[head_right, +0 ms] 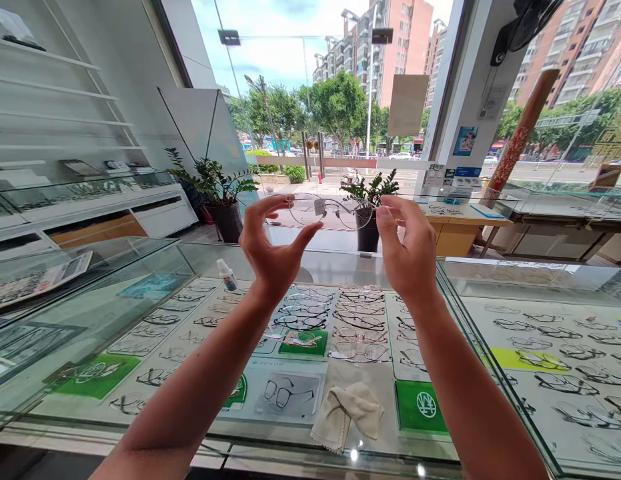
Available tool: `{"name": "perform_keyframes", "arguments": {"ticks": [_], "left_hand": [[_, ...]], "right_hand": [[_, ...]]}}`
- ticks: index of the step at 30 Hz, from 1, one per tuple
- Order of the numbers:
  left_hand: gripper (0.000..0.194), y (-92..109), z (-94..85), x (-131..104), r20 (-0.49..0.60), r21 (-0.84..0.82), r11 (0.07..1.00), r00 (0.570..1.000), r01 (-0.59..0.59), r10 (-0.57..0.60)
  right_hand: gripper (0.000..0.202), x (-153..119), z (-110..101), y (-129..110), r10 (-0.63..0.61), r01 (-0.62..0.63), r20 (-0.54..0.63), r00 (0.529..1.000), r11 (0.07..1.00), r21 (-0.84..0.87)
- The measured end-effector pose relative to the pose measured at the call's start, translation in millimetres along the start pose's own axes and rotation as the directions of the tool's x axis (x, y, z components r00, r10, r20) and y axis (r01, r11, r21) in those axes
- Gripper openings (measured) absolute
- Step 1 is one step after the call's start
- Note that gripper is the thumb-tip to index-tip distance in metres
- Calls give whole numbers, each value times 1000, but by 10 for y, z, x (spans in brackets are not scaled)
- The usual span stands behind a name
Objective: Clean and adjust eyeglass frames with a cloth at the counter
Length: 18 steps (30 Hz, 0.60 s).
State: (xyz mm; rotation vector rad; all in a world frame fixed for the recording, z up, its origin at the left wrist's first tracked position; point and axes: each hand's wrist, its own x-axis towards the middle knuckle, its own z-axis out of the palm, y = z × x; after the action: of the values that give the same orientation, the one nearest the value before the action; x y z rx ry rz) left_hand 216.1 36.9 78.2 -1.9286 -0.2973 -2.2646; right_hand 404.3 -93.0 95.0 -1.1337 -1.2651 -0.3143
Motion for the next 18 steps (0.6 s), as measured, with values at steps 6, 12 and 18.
{"name": "perform_keyframes", "arguments": {"ticks": [6,12,18], "left_hand": [[54,93,-30,30,-20,15,998,997,-68,68],[55,106,-21,30,-11,-33,999,1000,-12,12],[56,51,8,38,75,-201,967,987,158,-145]], "right_hand": [[33,11,8,59,50,-50,16,999,998,40],[31,-3,18,33,39,-40,11,999,998,52],[30,-1,15,14,70,-71,15,997,996,55]]}}
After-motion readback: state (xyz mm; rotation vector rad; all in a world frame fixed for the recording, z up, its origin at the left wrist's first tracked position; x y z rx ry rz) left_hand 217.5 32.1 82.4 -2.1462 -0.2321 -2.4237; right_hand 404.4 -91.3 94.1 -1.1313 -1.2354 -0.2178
